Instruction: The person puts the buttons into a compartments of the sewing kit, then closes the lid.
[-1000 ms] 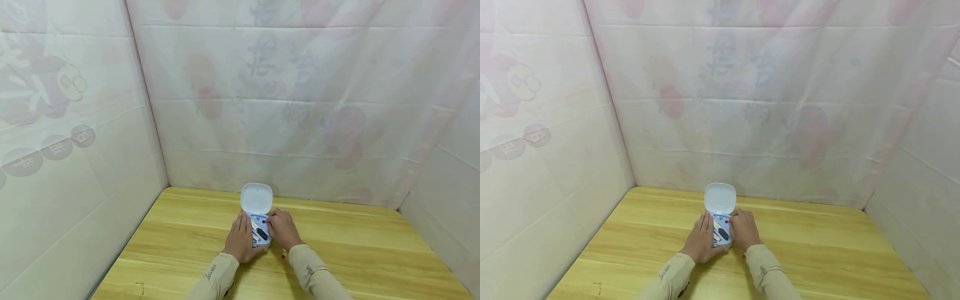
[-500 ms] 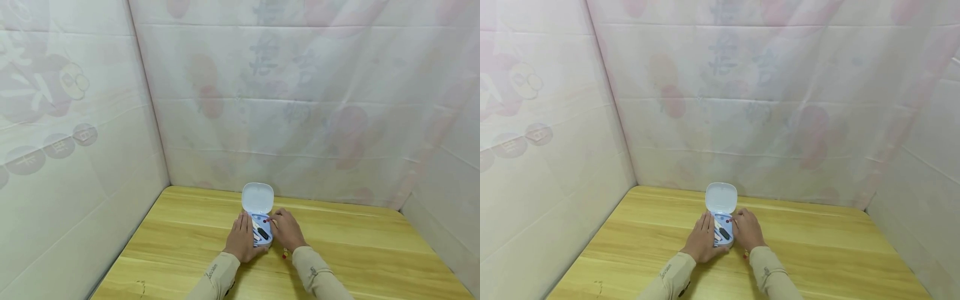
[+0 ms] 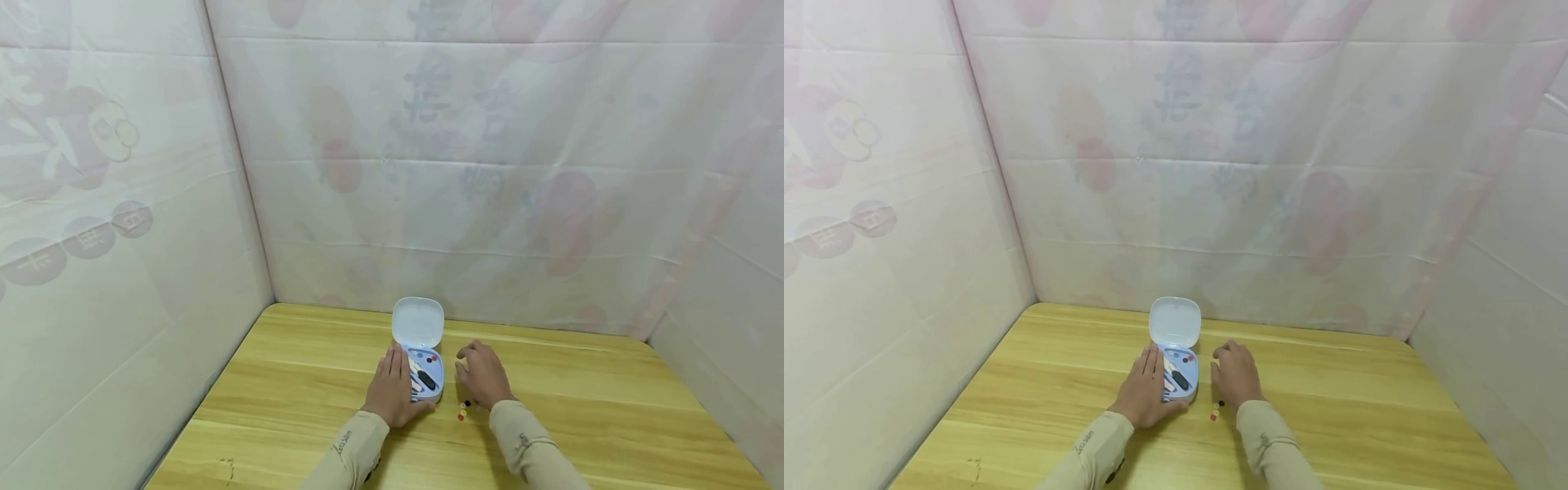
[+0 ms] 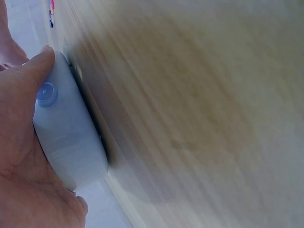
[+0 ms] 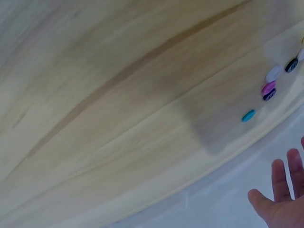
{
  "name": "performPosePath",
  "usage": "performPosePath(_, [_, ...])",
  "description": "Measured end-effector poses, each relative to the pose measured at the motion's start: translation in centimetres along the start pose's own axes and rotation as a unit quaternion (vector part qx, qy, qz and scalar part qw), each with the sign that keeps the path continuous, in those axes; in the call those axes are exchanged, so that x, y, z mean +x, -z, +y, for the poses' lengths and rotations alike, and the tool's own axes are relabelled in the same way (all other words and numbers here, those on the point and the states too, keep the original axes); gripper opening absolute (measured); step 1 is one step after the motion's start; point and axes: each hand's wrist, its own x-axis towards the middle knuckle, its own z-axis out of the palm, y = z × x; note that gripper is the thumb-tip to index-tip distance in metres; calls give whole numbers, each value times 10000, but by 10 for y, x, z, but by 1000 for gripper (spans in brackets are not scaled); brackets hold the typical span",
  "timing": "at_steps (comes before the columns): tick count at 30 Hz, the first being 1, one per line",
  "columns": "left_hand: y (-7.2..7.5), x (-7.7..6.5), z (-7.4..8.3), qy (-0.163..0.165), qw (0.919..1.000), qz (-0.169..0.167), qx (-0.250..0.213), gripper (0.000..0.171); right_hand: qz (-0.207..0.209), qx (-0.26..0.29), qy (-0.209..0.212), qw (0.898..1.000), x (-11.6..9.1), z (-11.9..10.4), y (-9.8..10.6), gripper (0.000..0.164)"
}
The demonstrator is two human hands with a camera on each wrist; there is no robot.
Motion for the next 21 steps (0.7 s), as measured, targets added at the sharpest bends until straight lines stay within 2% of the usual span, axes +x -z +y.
performPosePath(7, [-1,0,0,-1,10000,8,22,118,-451,-77,-101,9989,-4,6,13,10])
performPosePath(15, [-1,1,0,1,10000,0,-7,117,-1049,98,61,9944,-12,18,24,2])
performPosePath(21, [0,1,0,-10,10000,-26,-10,117,-1270,233,432,9907,-16,27,28,17])
